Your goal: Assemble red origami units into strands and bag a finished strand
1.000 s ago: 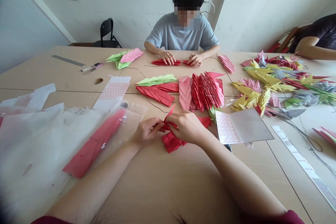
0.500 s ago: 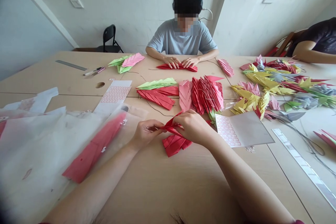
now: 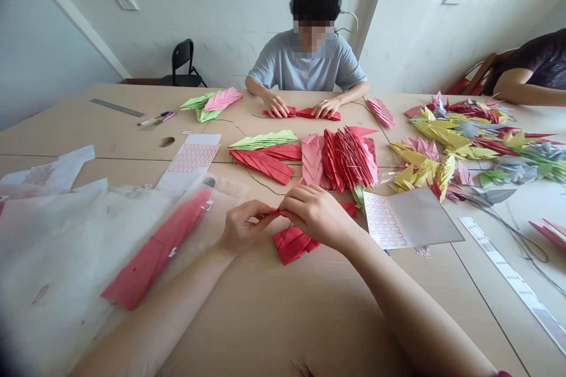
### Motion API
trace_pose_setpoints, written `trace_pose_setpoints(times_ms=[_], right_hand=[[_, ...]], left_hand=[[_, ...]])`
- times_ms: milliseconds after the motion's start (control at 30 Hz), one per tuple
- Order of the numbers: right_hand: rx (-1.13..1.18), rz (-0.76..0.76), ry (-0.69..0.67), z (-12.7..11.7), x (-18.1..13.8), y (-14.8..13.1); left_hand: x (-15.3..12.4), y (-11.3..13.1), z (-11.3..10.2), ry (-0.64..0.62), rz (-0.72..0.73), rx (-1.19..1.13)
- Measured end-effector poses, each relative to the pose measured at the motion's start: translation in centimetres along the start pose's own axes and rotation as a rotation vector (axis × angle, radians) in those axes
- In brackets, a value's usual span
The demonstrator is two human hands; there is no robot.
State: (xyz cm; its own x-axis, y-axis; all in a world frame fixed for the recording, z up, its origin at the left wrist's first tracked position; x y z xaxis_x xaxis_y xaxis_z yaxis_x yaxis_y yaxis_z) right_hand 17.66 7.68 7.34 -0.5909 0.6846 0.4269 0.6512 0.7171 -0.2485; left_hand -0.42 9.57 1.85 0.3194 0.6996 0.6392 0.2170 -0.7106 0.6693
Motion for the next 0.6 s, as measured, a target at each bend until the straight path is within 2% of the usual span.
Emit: trace_pose_setpoints(times_ms=[367, 600], right_hand=[[-0.005, -0.028, -0.015, 1.0, -0.3, 0.3], [-0.018, -0.065, -0.084, 2.1, -0.4, 0.1]], left_hand=[[-0.6, -0.3, 0.2, -0.045, 0.077, 0.144], [-1.2, -0.6, 0.8, -0.198, 0.134, 0.246]])
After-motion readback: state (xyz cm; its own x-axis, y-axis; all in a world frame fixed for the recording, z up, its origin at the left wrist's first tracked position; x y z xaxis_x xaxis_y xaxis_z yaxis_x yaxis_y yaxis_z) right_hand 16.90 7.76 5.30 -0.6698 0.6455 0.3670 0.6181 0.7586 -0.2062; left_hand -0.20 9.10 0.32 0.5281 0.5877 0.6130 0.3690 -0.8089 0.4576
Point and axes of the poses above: each hand's wrist, its own x-axis towards the middle knuckle, its own z-axis out of the palm, y = z × x, the point moved 3 cm from there along x, towards the middle knuckle, and after that the axes turned 3 degrees about -x, right-handed, at the moved point
